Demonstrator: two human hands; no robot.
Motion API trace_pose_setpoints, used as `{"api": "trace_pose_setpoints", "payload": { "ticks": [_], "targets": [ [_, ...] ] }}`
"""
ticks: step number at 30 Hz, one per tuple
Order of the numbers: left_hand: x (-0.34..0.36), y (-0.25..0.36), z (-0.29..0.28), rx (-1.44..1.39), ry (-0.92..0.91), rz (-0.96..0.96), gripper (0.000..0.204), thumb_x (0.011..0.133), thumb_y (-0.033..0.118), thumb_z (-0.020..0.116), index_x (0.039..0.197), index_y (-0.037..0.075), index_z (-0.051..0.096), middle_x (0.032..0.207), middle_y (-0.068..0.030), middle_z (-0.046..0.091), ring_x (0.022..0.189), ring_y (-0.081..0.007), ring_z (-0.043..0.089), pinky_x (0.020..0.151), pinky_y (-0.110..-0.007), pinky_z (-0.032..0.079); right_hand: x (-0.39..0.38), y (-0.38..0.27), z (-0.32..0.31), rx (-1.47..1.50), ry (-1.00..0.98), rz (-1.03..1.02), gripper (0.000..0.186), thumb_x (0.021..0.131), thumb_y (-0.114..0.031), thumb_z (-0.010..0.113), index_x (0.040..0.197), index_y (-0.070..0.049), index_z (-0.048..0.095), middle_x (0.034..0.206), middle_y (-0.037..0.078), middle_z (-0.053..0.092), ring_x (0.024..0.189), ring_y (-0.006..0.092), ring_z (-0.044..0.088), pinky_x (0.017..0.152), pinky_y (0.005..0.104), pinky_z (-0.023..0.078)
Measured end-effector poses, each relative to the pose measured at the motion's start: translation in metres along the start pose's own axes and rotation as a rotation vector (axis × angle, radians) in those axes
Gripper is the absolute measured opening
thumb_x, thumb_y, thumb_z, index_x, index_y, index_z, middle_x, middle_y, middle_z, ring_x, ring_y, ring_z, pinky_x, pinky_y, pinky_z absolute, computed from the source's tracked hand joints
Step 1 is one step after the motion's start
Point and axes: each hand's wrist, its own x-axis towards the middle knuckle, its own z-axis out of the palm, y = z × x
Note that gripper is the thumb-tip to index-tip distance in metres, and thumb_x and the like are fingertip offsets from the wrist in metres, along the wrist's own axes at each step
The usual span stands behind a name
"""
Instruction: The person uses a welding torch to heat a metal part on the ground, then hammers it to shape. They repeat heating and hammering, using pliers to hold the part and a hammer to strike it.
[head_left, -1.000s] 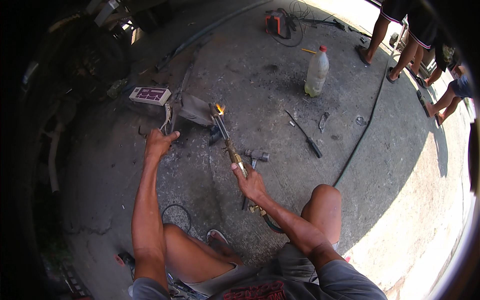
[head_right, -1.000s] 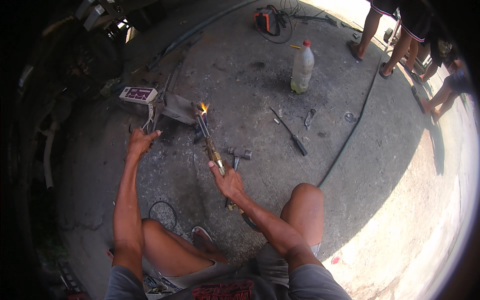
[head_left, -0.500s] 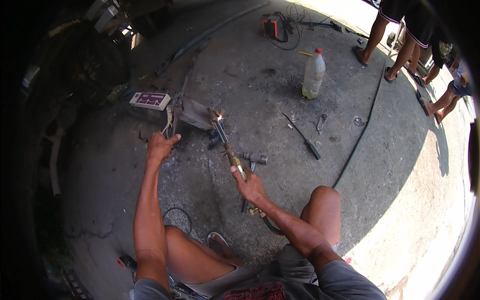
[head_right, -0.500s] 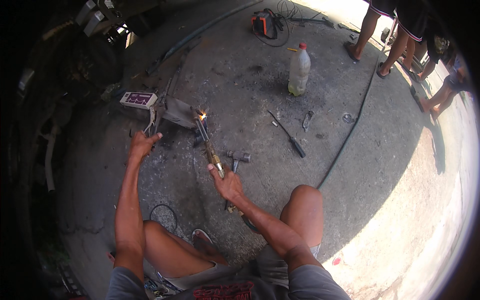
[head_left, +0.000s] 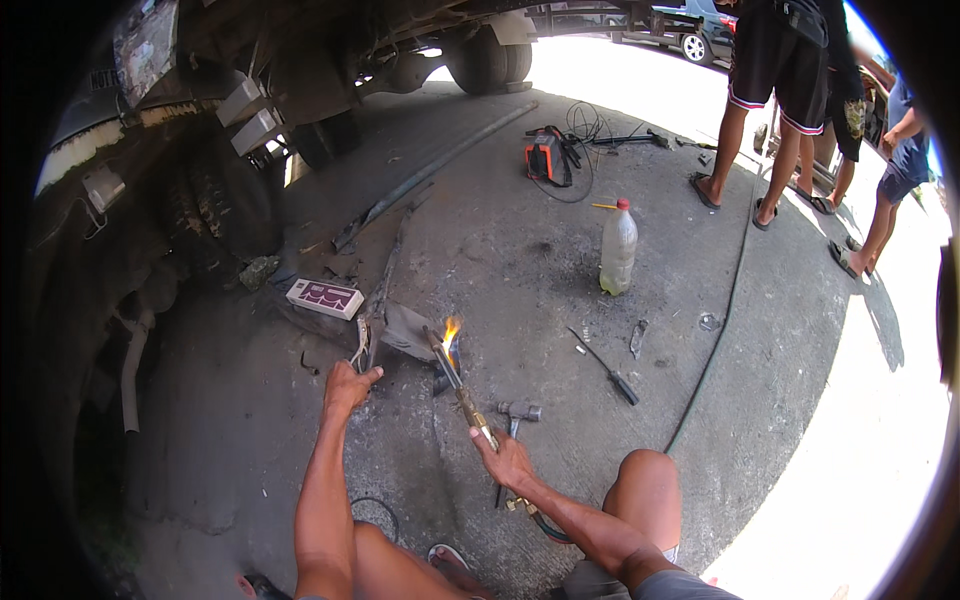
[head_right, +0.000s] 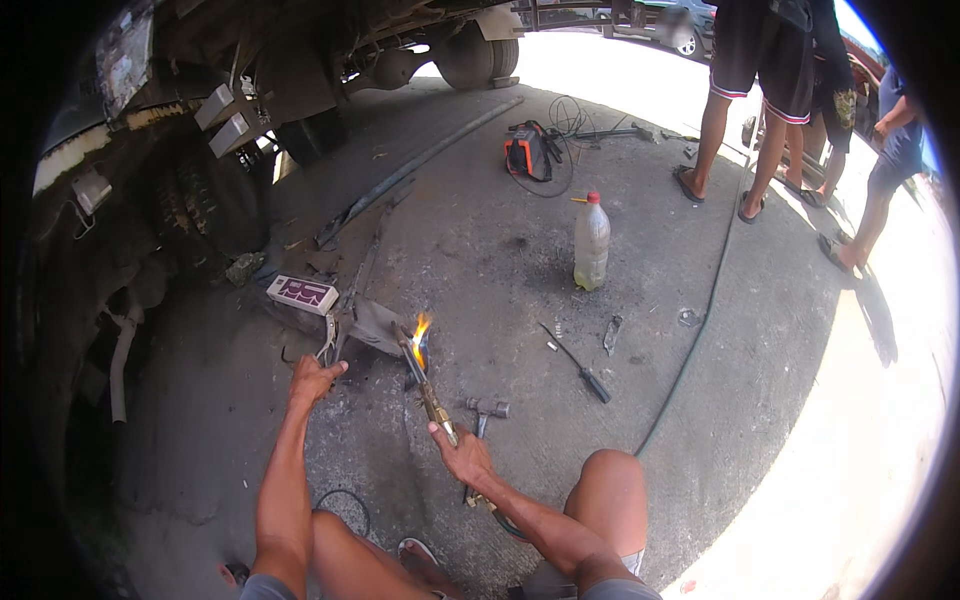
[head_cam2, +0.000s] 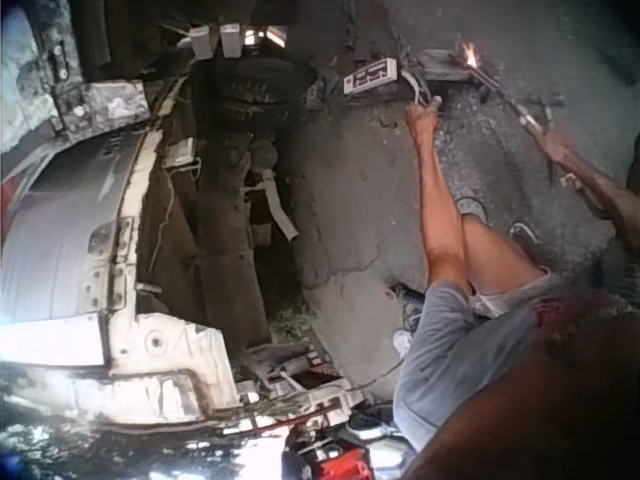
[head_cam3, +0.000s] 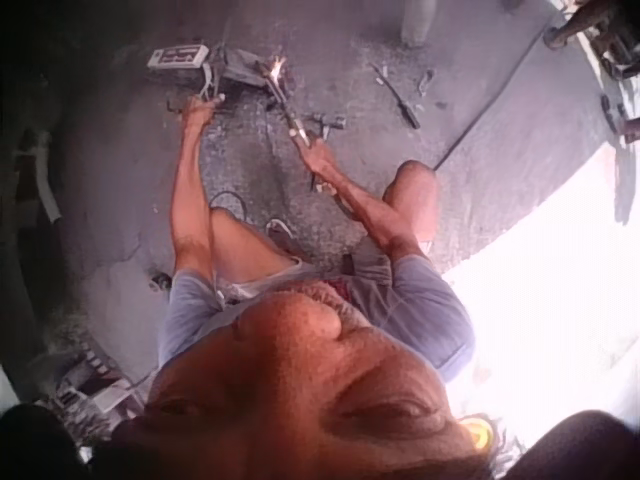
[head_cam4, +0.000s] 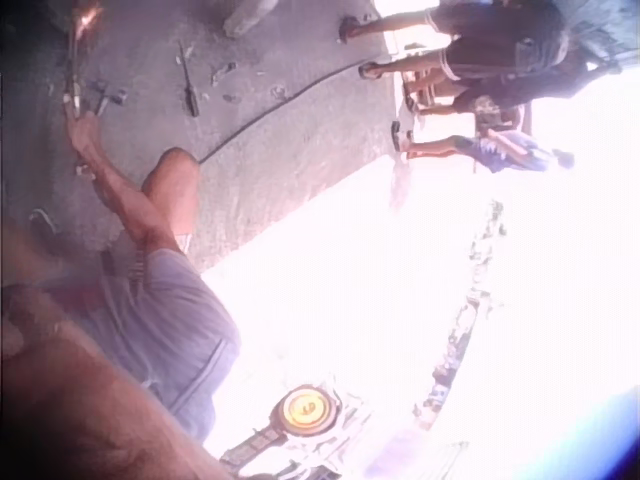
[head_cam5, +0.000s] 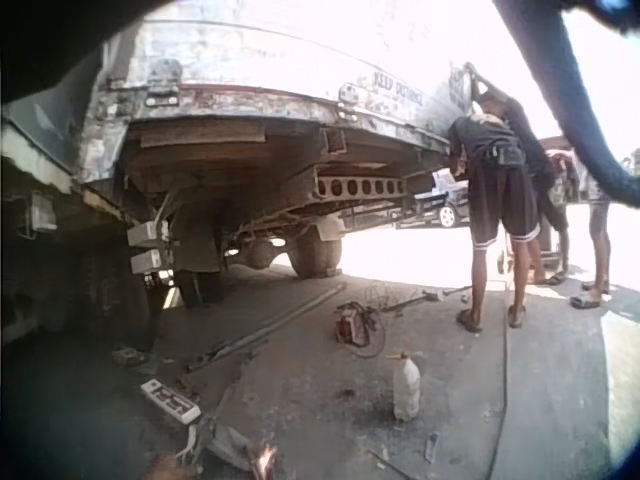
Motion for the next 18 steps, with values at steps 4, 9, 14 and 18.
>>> {"api": "trace_pose_setpoints", "payload": {
  "ticks": [4,9,14,18],
  "targets": [
    [0.004,0.008,0.010,0.008,0.000,0.052,0.053,0.084,0.040,0.085,0.063,-0.006,0.068,0.057,-0.0179,0.066,0.054,-0.0278,0.070,0.061,-0.044,0.055,0.001,0.003,-0.015,-0.004,0.011,0.030,0.093,0.097,-0.078,0.042,0.132,0.005,0.063,0.108,0.037,0.070,0.113,0.0525,0.067,0.096,0.0560,0.051],
    [0.001,0.013,0.008,-0.031,-0.029,0.048,0.051,0.083,0.036,0.089,0.075,-0.010,0.067,0.064,-0.0172,0.067,0.052,-0.0244,0.067,0.052,-0.041,0.052,0.007,0.007,-0.019,-0.012,0.054,0.023,0.092,0.096,-0.079,0.041,0.131,0.003,0.063,0.110,0.038,0.070,0.113,0.0534,0.066,0.097,0.0571,0.050],
    [0.002,0.011,0.005,-0.013,-0.037,0.014,0.048,0.083,0.033,0.089,0.076,-0.009,0.065,0.063,-0.0161,0.066,0.051,-0.0231,0.067,0.048,-0.039,0.050,0.002,0.002,-0.019,-0.016,0.033,0.026,0.094,0.095,-0.081,0.040,0.130,0.003,0.064,0.113,0.037,0.069,0.116,0.0532,0.065,0.099,0.0576,0.050],
    [0.000,0.013,0.010,-0.089,-0.008,0.004,0.048,0.083,0.032,0.088,0.081,-0.009,0.063,0.066,-0.0146,0.066,0.051,-0.0222,0.067,0.048,-0.038,0.050,0.000,0.003,-0.020,-0.010,-0.009,0.050,0.093,0.095,-0.083,0.038,0.128,-0.001,0.066,0.112,0.036,0.069,0.116,0.0530,0.064,0.100,0.0561,0.050]
  ]
}}
